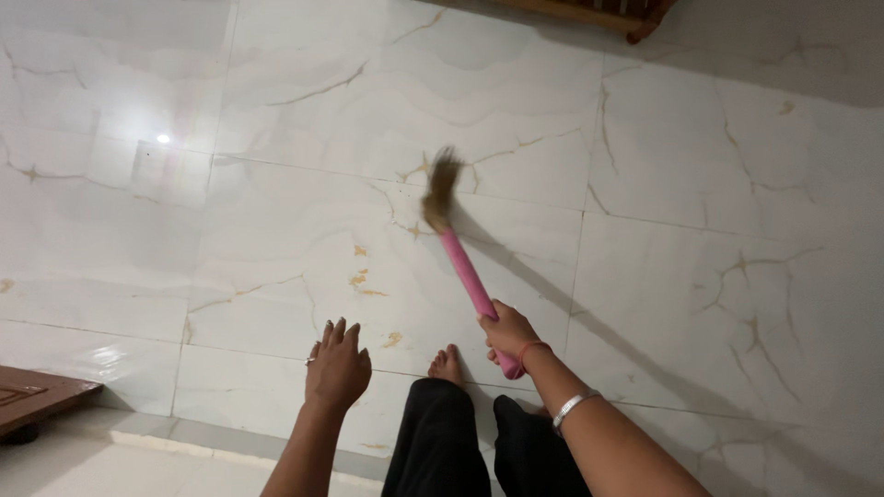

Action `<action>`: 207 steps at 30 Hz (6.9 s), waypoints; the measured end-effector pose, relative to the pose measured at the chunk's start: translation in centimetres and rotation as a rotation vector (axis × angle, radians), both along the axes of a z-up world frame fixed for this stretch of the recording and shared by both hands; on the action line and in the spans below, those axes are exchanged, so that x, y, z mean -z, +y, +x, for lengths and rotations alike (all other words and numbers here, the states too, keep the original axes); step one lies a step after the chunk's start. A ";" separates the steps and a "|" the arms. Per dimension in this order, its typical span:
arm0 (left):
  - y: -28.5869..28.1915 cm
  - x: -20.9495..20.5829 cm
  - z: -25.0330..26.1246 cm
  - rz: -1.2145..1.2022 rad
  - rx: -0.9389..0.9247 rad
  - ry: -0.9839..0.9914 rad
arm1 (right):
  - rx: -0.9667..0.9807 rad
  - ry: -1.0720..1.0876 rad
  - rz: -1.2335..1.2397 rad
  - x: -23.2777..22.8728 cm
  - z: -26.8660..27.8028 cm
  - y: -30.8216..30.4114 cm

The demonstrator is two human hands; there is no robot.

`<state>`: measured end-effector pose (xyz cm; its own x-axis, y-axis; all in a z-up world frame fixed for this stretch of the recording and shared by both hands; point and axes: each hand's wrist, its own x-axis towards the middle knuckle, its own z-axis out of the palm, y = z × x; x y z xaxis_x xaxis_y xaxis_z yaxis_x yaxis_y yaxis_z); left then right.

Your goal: The person sweeps a tiled floor using a pink-handled broom, moving debris toward a doorway. The camera follows the sweeping motion across the room, passing a wooden bench and a bed.

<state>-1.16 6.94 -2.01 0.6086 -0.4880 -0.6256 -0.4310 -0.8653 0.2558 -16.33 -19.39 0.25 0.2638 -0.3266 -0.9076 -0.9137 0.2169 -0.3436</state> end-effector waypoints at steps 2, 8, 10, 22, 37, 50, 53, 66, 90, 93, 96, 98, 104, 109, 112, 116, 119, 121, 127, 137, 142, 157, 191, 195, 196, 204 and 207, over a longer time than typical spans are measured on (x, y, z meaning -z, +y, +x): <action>-0.3 0.2 -0.1 0.006 0.004 -0.004 | -0.037 -0.011 -0.059 -1.5 0.5 -1.3; -4.0 1.1 -1.5 -0.078 -0.039 -0.053 | 0.019 -0.161 -0.280 -2.1 -5.1 -8.3; -4.8 1.3 -2.2 -0.081 -0.047 -0.062 | 0.070 -0.103 -0.329 -1.2 -8.2 -12.0; -21.0 1.9 -9.1 -0.113 -0.269 -0.072 | 0.311 -0.010 -0.064 11.6 -12.1 -30.1; -28.1 -1.2 -17.3 -0.081 -0.552 -0.102 | -0.315 -0.397 -0.018 3.3 -3.5 -30.2; -31.9 -3.4 -30.2 -0.053 -0.868 -0.074 | 0.044 -0.002 -0.170 13.4 -8.6 -47.6; -33.1 -4.1 -33.7 -0.038 -0.927 -0.078 | -0.103 -0.072 -0.091 13.4 -7.4 -46.8; -38.6 -4.9 -41.4 0.040 -1.082 -0.007 | -0.892 -0.222 -0.093 -8.3 -7.4 -39.3; -67.3 -6.6 -47.3 0.042 -1.739 0.124 | -3.033 -0.247 -0.094 1.1 -4.0 -60.2; -69.5 -6.2 -49.6 0.048 -1.803 0.193 | -3.035 -0.195 -0.247 2.7 -0.4 -61.2; -71.8 -5.7 -51.6 0.070 -1.792 0.200 | -2.901 -0.198 -0.474 3.7 3.5 -60.8; -73.9 -6.0 -52.5 0.080 -1.772 0.178 | -2.821 -0.197 -0.557 2.6 5.4 -61.3; -76.2 -5.8 -52.9 0.046 -1.809 0.177 | -2.493 -0.217 -0.565 0.3 7.1 -59.3; -76.7 -6.0 -51.7 0.034 -1.816 0.196 | -2.383 -0.512 -0.470 1.6 3.9 -62.5; -76.3 -6.3 -50.2 0.027 -1.800 0.173 | -2.550 -0.745 -0.329 3.0 -0.1 -65.4; -74.7 -6.8 -48.7 0.020 -1.773 0.101 | -2.744 -0.563 -0.249 5.0 -5.3 -65.2; -73.2 -7.0 -47.7 0.012 -1.752 0.073 | -2.835 -0.605 -0.200 6.1 -6.1 -62.4; -72.3 -7.2 -47.3 0.009 -1.750 0.076 | -2.863 -0.584 -0.227 6.5 -5.1 -60.0; -69.9 -8.0 -46.7 0.010 -1.778 0.181 | -2.572 -0.336 -0.455 3.5 4.0 -53.2; -65.5 -8.1 -46.0 0.067 -1.800 0.034 | -2.374 -0.418 -0.375 -1.9 2.8 -52.6; -62.1 -8.3 -44.3 0.057 -1.728 0.034 | -2.546 -0.459 -0.152 0.6 -3.5 -50.4; -45.2 -7.4 -45.7 0.036 -1.573 0.036 | -2.136 -0.143 -0.560 -0.8 4.9 -36.5; -28.4 -5.3 -42.6 0.019 -1.645 0.147 | -2.228 -0.414 -0.634 3.7 10.5 -22.8; -27.1 -5.1 -41.0 -0.001 -1.602 0.083 | -2.180 -0.470 -0.538 3.4 4.7 -22.9; -26.7 -5.0 -40.7 -0.003 -1.592 0.077 | -2.210 -0.428 -0.503 3.4 3.3 -22.6; -22.3 -4.5 -39.0 -0.024 -1.468 0.138 | -2.327 -0.125 -0.484 3.7 1.5 -19.2; -19.7 -4.1 -39.3 -0.033 -1.360 0.065 | -2.185 -0.060 -0.645 2.7 3.4 -19.3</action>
<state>-40.45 -12.77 2.12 0.5862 0.4538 -0.6712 0.7639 -0.5856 0.2713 -12.94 -38.73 -2.44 0.5215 0.2503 -0.8157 0.4794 -0.8768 0.0375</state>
